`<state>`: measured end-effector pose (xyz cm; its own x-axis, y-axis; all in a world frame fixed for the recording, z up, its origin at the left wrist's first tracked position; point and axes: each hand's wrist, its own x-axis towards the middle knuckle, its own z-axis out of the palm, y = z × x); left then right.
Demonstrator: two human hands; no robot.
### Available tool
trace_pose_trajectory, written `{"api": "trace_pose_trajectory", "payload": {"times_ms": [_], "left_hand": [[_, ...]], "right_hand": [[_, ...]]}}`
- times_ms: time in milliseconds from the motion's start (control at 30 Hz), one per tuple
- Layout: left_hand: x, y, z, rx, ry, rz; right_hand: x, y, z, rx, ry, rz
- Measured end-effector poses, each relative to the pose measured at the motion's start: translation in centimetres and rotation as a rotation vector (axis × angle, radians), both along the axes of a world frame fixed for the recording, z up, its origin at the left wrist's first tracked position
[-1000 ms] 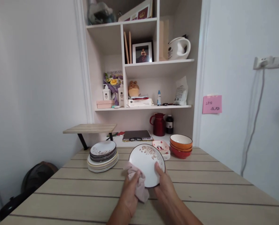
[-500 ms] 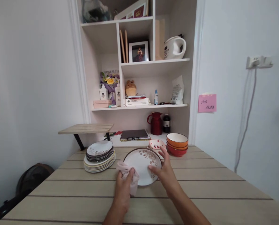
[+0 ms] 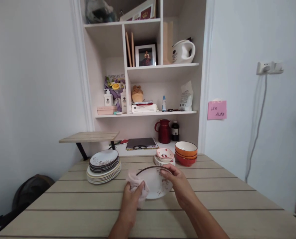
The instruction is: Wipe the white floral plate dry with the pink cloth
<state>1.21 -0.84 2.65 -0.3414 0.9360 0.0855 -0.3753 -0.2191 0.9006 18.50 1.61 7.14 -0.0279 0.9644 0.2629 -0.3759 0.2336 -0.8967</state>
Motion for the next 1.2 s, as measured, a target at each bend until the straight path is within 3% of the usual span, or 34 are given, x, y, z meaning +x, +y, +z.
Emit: {"api": "trace_pose_trajectory", "payload": {"times_ms": [167, 300, 500, 667, 800, 967, 1200], "left_hand": [[0.2, -0.3, 0.2, 0.051, -0.134, -0.271], [0.6, -0.3, 0.1, 0.052, -0.195, -0.345], [0.7, 0.3, -0.5, 0.082, -0.238, -0.268], [-0.3, 0.4, 0.0, 0.073, -0.246, -0.108], [-0.8, 0.1, 0.4, 0.054, -0.123, -0.082], [-1.2, -0.2, 0.2, 0.019, 0.073, -0.060], [-1.1, 0.0, 0.3, 0.054, -0.007, -0.114]], "right_hand": [[-1.8, 0.8, -2.0, -0.262, 0.374, -0.031], [-2.7, 1.2, -3.1, -0.371, 0.550, -0.074], [-3.8, 0.5, -3.3, -0.401, 0.579, -0.028], [-3.4, -0.5, -1.6, -0.305, 0.385, 0.176], [-1.3, -1.0, -0.4, -0.175, 0.194, 0.232], [0.2, -1.2, -0.2, -0.187, 0.039, 0.320], [-2.0, -1.5, -0.8, -0.206, 0.225, 0.221]]}}
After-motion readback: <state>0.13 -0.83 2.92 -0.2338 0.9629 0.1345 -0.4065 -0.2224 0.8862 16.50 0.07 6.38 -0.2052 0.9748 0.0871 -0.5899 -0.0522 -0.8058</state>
